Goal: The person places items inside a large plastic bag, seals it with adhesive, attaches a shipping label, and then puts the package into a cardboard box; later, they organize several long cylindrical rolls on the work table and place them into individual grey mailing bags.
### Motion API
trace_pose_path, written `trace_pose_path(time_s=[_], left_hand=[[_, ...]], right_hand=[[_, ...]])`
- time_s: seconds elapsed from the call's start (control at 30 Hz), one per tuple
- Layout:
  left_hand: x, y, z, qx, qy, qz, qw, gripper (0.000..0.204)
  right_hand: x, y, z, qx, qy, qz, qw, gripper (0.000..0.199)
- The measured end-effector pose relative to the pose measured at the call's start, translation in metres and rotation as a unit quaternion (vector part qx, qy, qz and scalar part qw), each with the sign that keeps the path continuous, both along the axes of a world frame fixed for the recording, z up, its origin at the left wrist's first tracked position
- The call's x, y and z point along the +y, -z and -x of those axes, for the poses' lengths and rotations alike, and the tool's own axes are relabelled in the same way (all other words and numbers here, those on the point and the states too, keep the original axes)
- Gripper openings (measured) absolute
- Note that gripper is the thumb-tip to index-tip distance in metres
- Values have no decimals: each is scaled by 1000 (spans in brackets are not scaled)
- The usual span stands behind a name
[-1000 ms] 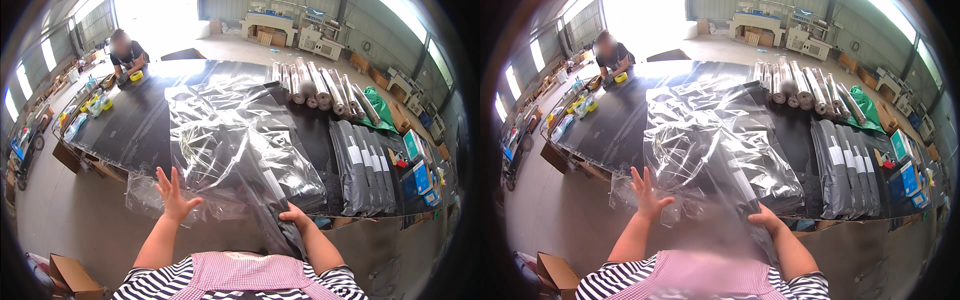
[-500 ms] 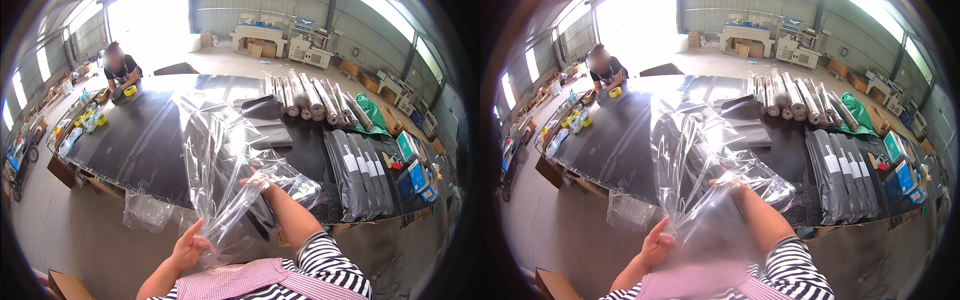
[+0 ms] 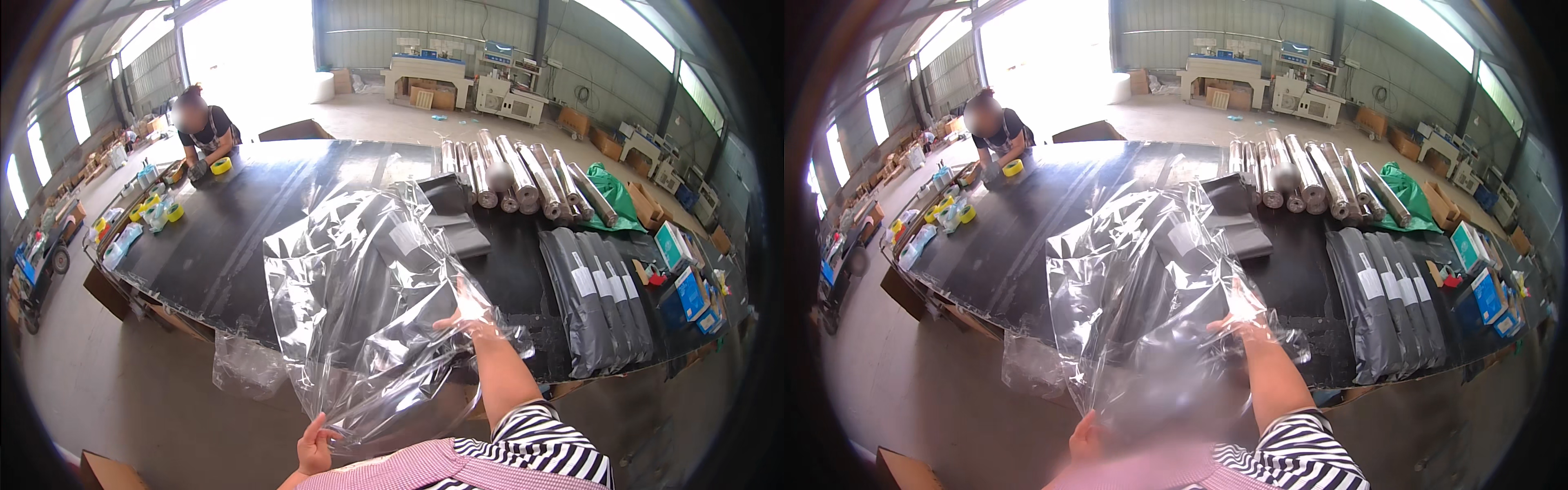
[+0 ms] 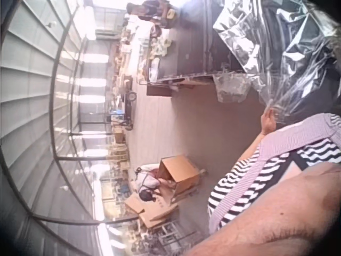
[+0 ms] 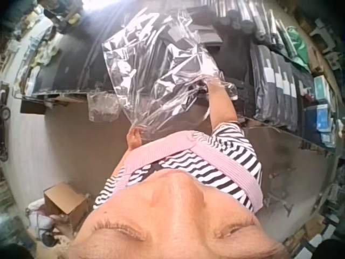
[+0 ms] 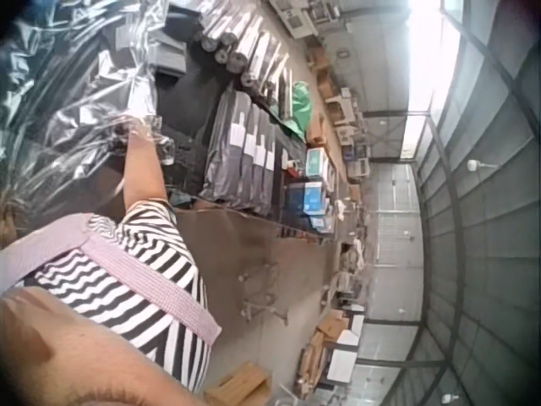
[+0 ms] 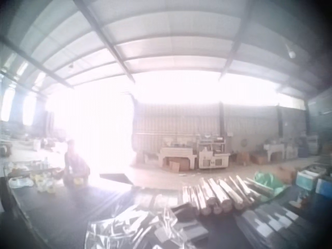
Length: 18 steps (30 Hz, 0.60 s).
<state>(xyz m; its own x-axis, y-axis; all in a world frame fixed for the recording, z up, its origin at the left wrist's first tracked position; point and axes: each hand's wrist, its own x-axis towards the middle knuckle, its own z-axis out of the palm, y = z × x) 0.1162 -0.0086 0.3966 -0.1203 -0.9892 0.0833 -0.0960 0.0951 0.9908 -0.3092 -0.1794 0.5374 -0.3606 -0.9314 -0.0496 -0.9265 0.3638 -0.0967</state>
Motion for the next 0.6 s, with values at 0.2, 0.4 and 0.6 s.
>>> trace_pose_path(time_s=[0.2, 0.4, 0.6], left_hand=[[8, 60, 24, 108, 58, -178, 976, 45], [24, 8, 10, -14, -25, -144, 989, 35], [53, -65, -12, -89, -49, -3, 995, 33]], right_hand=[[-5, 61, 22, -96, 72, 228, 966, 112], [-51, 94, 12, -7, 43, 405, 913, 78], [-84, 46, -34, -71, 145, 330, 930, 94]])
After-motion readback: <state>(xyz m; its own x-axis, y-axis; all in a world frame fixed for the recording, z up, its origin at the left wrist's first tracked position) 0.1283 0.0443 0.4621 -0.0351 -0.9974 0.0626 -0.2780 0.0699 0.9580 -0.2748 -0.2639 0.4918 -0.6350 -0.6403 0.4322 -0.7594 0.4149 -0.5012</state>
